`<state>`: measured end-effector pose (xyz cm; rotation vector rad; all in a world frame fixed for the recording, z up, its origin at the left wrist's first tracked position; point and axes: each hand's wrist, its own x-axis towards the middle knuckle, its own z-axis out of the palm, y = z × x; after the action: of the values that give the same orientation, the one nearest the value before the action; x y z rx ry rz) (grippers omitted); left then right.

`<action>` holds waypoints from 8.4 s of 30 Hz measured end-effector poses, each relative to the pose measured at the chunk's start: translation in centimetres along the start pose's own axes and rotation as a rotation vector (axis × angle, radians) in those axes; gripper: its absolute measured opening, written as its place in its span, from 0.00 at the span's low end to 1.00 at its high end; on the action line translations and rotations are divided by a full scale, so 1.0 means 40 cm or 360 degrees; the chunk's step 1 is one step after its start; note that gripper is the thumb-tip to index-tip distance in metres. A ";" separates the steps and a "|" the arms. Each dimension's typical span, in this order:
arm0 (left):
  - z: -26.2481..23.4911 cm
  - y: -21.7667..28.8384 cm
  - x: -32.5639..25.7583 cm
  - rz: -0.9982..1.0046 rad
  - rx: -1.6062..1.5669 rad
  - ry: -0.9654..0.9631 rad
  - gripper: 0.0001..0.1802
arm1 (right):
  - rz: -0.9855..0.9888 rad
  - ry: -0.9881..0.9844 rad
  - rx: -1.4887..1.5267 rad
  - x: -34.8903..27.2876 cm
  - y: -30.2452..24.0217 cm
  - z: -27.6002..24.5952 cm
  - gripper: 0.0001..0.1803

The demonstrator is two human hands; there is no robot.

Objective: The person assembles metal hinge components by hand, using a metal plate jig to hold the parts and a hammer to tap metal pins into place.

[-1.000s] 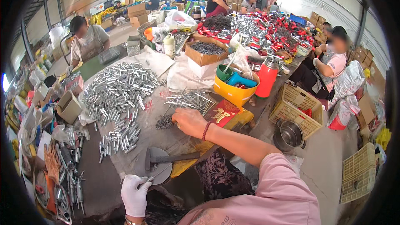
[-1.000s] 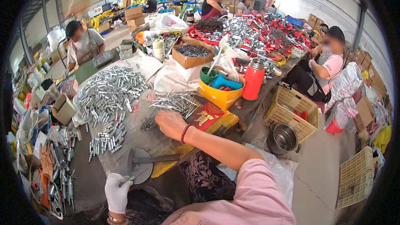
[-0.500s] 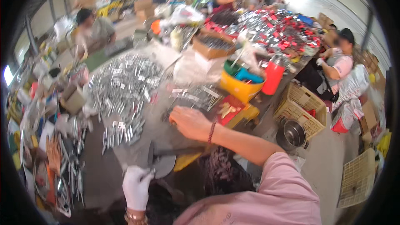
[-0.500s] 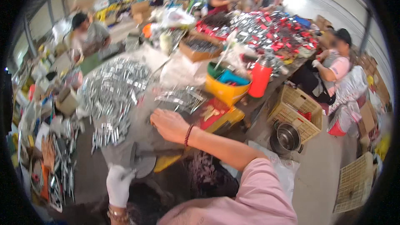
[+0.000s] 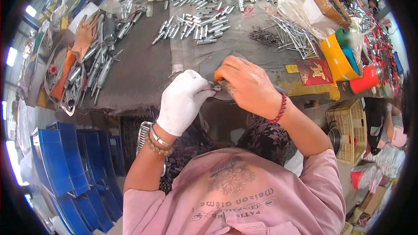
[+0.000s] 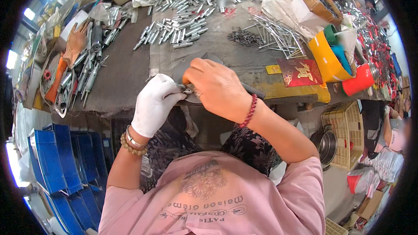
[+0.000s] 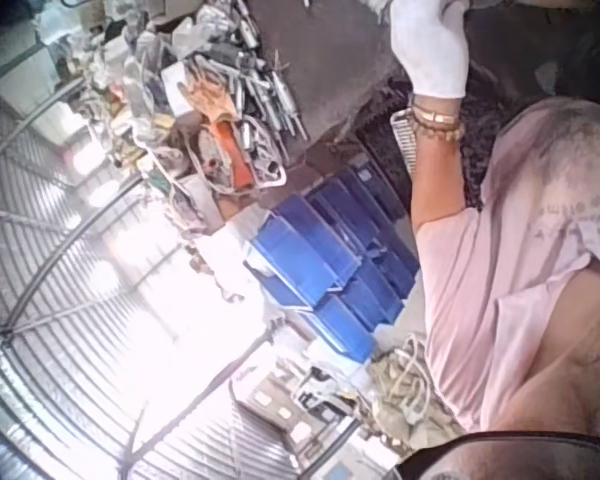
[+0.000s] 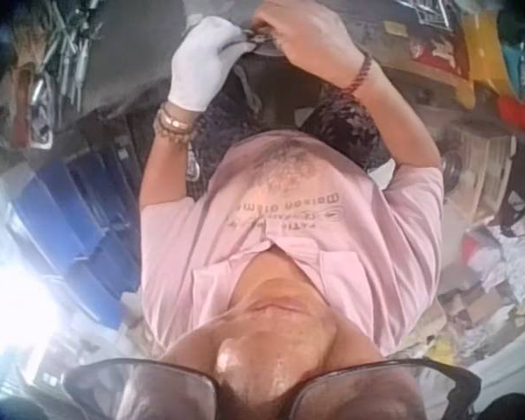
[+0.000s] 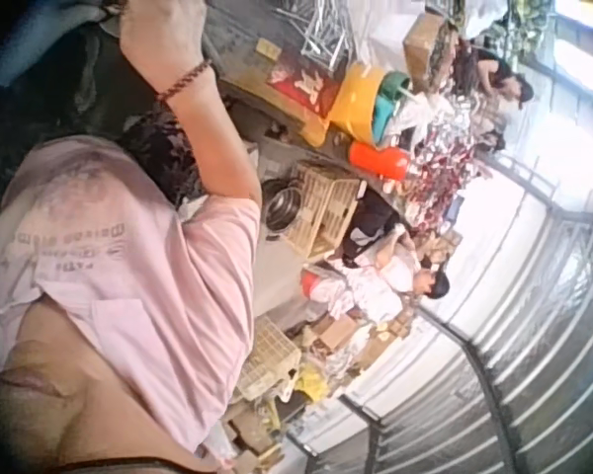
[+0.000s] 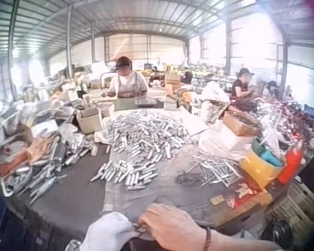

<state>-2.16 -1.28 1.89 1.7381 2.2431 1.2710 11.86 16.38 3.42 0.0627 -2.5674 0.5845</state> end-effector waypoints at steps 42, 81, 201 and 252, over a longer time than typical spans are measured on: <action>-0.001 -0.015 0.003 -0.0056 -0.0149 -0.0057 0.10 | 0.0184 0.0173 0.0013 -0.022 -0.025 0.027 0.19; -0.010 -0.002 0.018 -0.0169 -0.0221 -0.0148 0.10 | 0.0117 0.0357 -0.0231 -0.127 -0.096 -0.145 0.34; 0.033 -0.075 0.081 0.0118 -0.0015 -0.0105 0.13 | 0.0861 -0.1807 -0.0064 -0.441 0.169 0.442 0.19; 0.016 -0.020 0.088 0.0002 0.0379 -0.0222 0.23 | 0.0614 -0.0184 0.0492 -0.234 0.364 1.378 0.16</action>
<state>-3.80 1.95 2.51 1.8362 2.3927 0.8810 -7.76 5.99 -49.93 -0.3082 -2.5911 1.1495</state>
